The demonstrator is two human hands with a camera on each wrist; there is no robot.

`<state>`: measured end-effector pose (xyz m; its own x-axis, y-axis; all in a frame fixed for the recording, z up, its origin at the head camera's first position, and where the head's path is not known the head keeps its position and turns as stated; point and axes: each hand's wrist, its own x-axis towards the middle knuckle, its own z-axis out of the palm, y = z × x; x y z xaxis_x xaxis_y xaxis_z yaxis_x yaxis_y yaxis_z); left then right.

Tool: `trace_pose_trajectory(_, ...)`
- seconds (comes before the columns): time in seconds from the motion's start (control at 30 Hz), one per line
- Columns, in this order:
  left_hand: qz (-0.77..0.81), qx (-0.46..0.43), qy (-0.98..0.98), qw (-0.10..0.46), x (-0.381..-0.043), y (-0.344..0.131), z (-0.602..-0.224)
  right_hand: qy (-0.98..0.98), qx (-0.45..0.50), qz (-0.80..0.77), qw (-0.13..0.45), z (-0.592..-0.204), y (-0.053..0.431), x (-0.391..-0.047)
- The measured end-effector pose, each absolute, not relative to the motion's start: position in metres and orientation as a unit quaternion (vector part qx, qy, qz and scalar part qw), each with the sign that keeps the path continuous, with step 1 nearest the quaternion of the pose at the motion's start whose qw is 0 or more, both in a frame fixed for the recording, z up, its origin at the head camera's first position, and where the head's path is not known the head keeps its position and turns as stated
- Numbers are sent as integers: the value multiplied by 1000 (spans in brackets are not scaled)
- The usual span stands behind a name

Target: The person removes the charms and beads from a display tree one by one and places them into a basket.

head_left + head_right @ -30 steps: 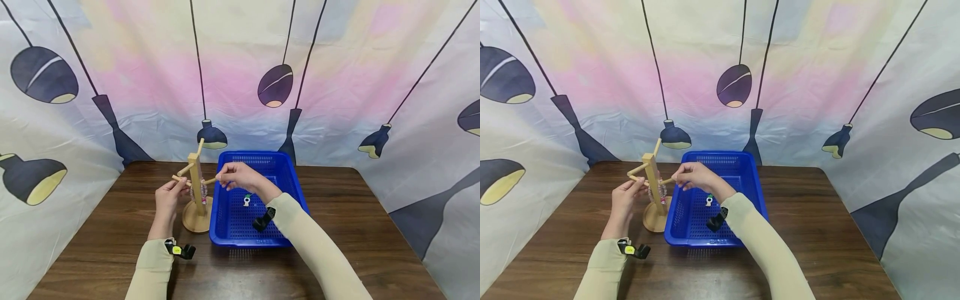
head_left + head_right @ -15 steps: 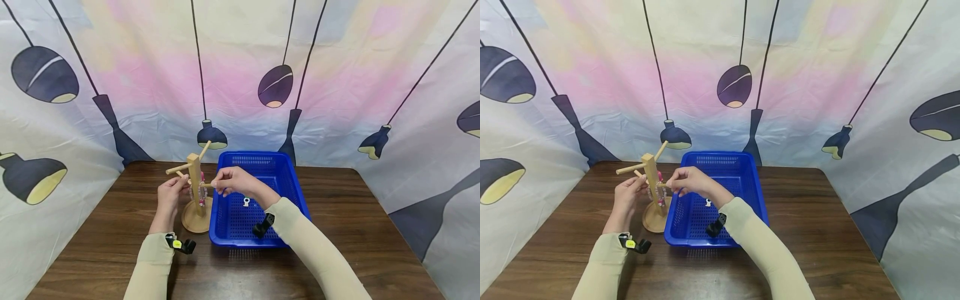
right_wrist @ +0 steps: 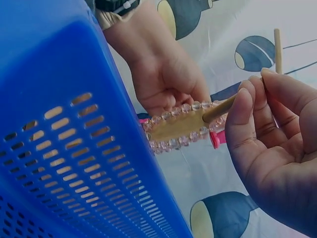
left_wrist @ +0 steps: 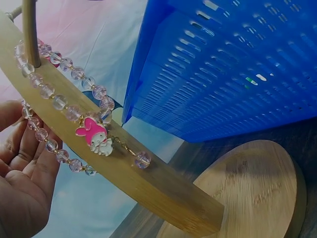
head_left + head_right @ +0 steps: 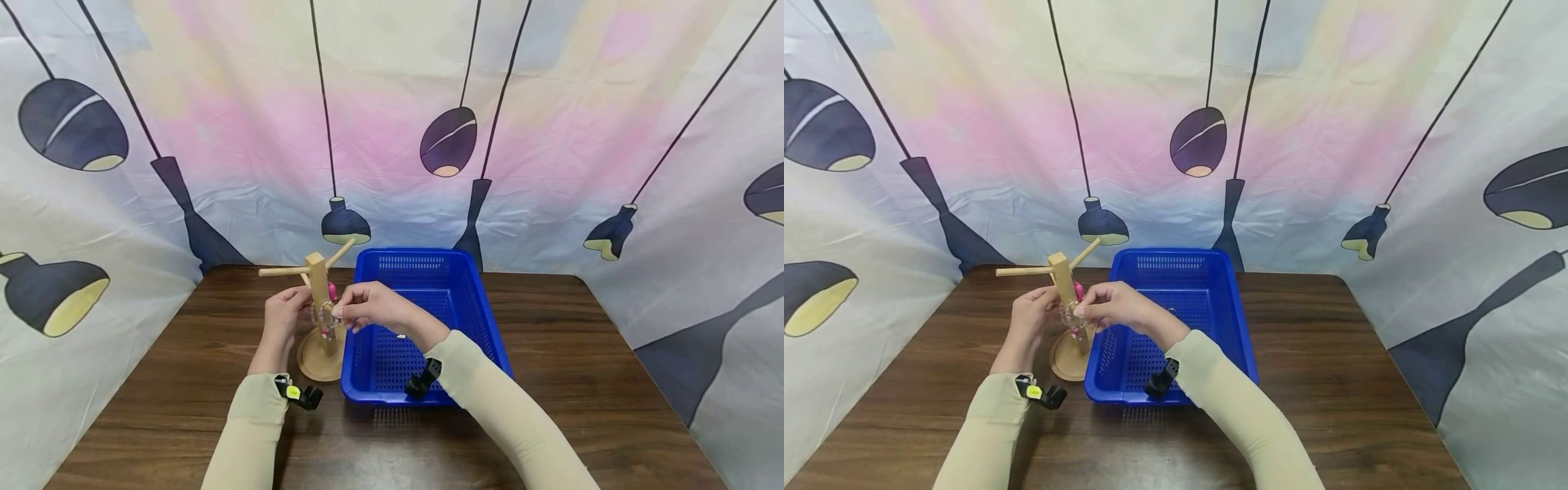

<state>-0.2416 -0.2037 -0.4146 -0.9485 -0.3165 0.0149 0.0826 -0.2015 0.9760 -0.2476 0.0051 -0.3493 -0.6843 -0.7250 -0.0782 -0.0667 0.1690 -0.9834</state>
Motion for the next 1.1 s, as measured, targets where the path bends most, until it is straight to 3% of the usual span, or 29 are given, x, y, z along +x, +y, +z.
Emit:
trace_pose_trajectory(0.67, -760, 100, -637, 81, -247, -207, -407, 717, -284, -598, 218, -355, -13, -229)
trace_pose_trajectory(1.1, -742, 98, -663, 22, -251, -212, -401, 702, -290, -619, 200, -356, -21, -222)
